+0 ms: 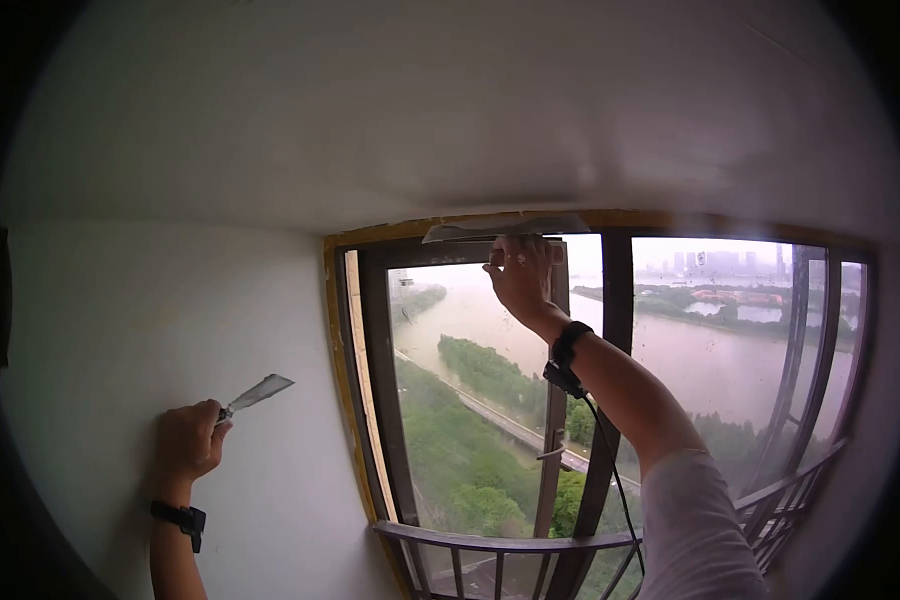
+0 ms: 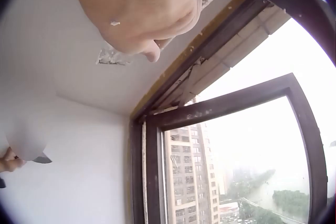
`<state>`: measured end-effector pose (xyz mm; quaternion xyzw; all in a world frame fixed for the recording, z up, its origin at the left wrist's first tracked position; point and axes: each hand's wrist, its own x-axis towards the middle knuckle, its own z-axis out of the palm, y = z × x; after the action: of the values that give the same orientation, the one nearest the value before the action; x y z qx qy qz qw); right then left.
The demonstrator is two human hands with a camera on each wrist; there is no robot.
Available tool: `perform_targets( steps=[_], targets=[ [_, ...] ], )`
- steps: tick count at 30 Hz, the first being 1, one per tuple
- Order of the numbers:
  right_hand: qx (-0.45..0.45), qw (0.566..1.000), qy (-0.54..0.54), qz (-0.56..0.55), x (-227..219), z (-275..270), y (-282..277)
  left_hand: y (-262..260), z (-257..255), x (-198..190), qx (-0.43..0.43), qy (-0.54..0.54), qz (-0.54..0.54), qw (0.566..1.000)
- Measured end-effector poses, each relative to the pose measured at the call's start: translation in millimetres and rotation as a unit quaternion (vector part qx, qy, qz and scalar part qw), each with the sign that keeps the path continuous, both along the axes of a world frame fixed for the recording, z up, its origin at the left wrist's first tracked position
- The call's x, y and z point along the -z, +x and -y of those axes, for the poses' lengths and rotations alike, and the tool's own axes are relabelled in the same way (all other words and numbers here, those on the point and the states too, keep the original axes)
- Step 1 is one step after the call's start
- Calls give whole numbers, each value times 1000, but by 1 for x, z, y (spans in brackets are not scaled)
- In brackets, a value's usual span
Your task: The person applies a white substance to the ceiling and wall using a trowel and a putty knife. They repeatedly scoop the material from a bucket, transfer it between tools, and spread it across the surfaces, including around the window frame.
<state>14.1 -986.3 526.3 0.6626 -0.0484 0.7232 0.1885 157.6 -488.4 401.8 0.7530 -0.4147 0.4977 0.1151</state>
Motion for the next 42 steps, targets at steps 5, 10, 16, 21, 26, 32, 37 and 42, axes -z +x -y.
perform_targets(
  steps=[5,10,16,21,26,32,37,42],
  targets=[
    [-34,999,30,20,-15,26,56,-3,-3,2,-25,4,42,999],
    [-102,989,104,24,-19,8,55,4,-3,3,-2,5,36,999],
    [-183,981,68,-2,-17,-60,-36,4,-5,4,-15,8,21,1000],
    [-211,977,19,24,-17,-144,-159,10,-9,4,5,22,20,1000],
    [-380,923,52,-19,-17,-203,-276,8,-12,2,-20,34,9,999],
    [-424,905,-17,-29,-17,-261,-419,6,-11,2,-5,18,-10,1000],
    [-344,931,-110,58,15,-270,-509,10,-7,6,6,-13,-28,1000],
    [-180,984,-12,9,44,-210,-461,14,-2,9,22,-32,-51,998]
  ],
)
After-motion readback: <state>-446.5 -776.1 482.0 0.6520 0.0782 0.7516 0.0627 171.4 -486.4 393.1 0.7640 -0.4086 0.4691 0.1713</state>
